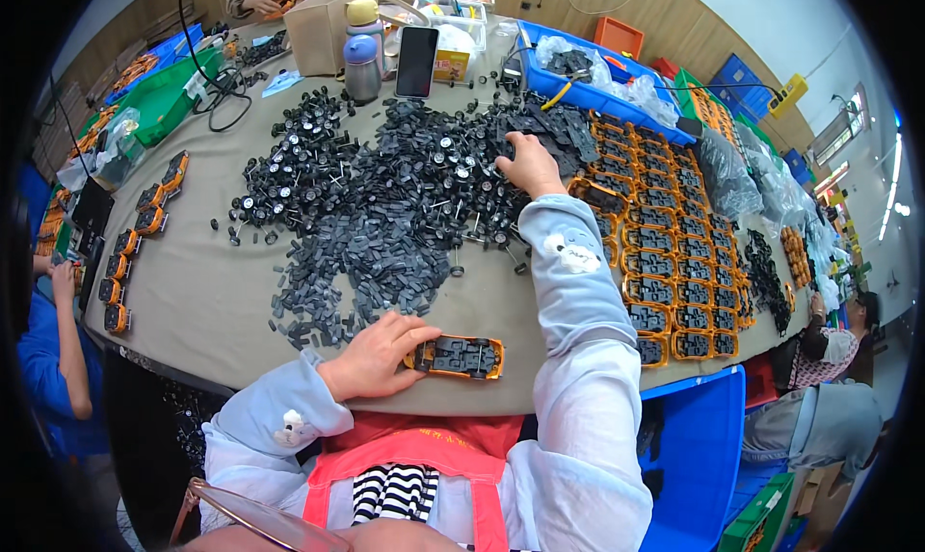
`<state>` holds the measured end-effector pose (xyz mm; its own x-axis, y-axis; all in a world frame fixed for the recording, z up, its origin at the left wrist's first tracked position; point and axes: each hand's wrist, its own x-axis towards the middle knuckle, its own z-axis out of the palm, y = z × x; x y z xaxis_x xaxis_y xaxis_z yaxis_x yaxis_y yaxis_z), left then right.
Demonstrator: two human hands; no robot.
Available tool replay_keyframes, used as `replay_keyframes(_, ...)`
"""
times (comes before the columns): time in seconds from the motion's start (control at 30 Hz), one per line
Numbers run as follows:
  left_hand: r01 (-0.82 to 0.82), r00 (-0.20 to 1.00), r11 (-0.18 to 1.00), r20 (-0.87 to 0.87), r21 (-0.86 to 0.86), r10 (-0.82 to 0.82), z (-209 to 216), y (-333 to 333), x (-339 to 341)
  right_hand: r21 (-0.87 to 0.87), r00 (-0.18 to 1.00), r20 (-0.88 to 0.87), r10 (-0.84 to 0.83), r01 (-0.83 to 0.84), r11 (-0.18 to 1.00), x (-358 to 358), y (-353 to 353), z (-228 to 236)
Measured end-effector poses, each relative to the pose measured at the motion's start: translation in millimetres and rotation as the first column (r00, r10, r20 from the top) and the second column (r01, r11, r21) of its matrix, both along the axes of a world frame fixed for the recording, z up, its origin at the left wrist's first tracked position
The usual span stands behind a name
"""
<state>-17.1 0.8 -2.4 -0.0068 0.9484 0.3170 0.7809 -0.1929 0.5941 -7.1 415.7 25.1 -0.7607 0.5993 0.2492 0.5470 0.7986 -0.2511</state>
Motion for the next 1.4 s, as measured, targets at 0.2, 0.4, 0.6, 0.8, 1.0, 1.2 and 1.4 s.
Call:
replay_keyframes(0.2,0.007,1.000,1.000,0.029,0.002,-0.007,1.4,-0.3,-0.7,-0.040,0.969,-0.246,0.020,-0.031,0.999,14.2,2.9,-6.0)
replay_keyframes(0.4,-0.003,1.000,1.000,0.002,0.029,0.003,-1.3,-0.1,-2.9,-0.798,0.720,-0.568,-0.400,-0.362,0.482,68.8,-29.0,15.1)
replay_keyframes(0.6,0.010,1.000,0.999,-0.019,0.037,-0.010,-2.4,-0.1,-0.6,-0.810,0.549,-0.551,-0.628,-0.533,0.244,88.7,-50.3,28.5)
replay_keyframes(0.8,0.019,1.000,0.998,-0.003,0.052,-0.019,-3.2,-3.2,1.8,-0.793,0.512,-0.607,-0.607,-0.433,0.428,144.4,-94.6,43.7)
replay_keyframes(1.0,0.009,0.999,1.000,0.047,0.018,-0.010,1.2,-3.1,-2.1,-0.875,0.583,-0.468,-0.664,-0.197,0.443,259.8,-161.6,18.2)
replay_keyframes(1.2,-0.020,1.000,0.998,0.019,-0.053,0.022,12.6,-5.0,2.9,-0.143,0.956,-0.211,-0.204,0.177,0.974,301.2,-200.4,-9.3)
replay_keyframes(1.4,-0.012,0.996,0.990,0.085,-0.143,0.024,15.4,-6.7,7.3,0.109,0.989,0.032,0.145,-0.147,0.983,284.3,-202.7,-0.2)
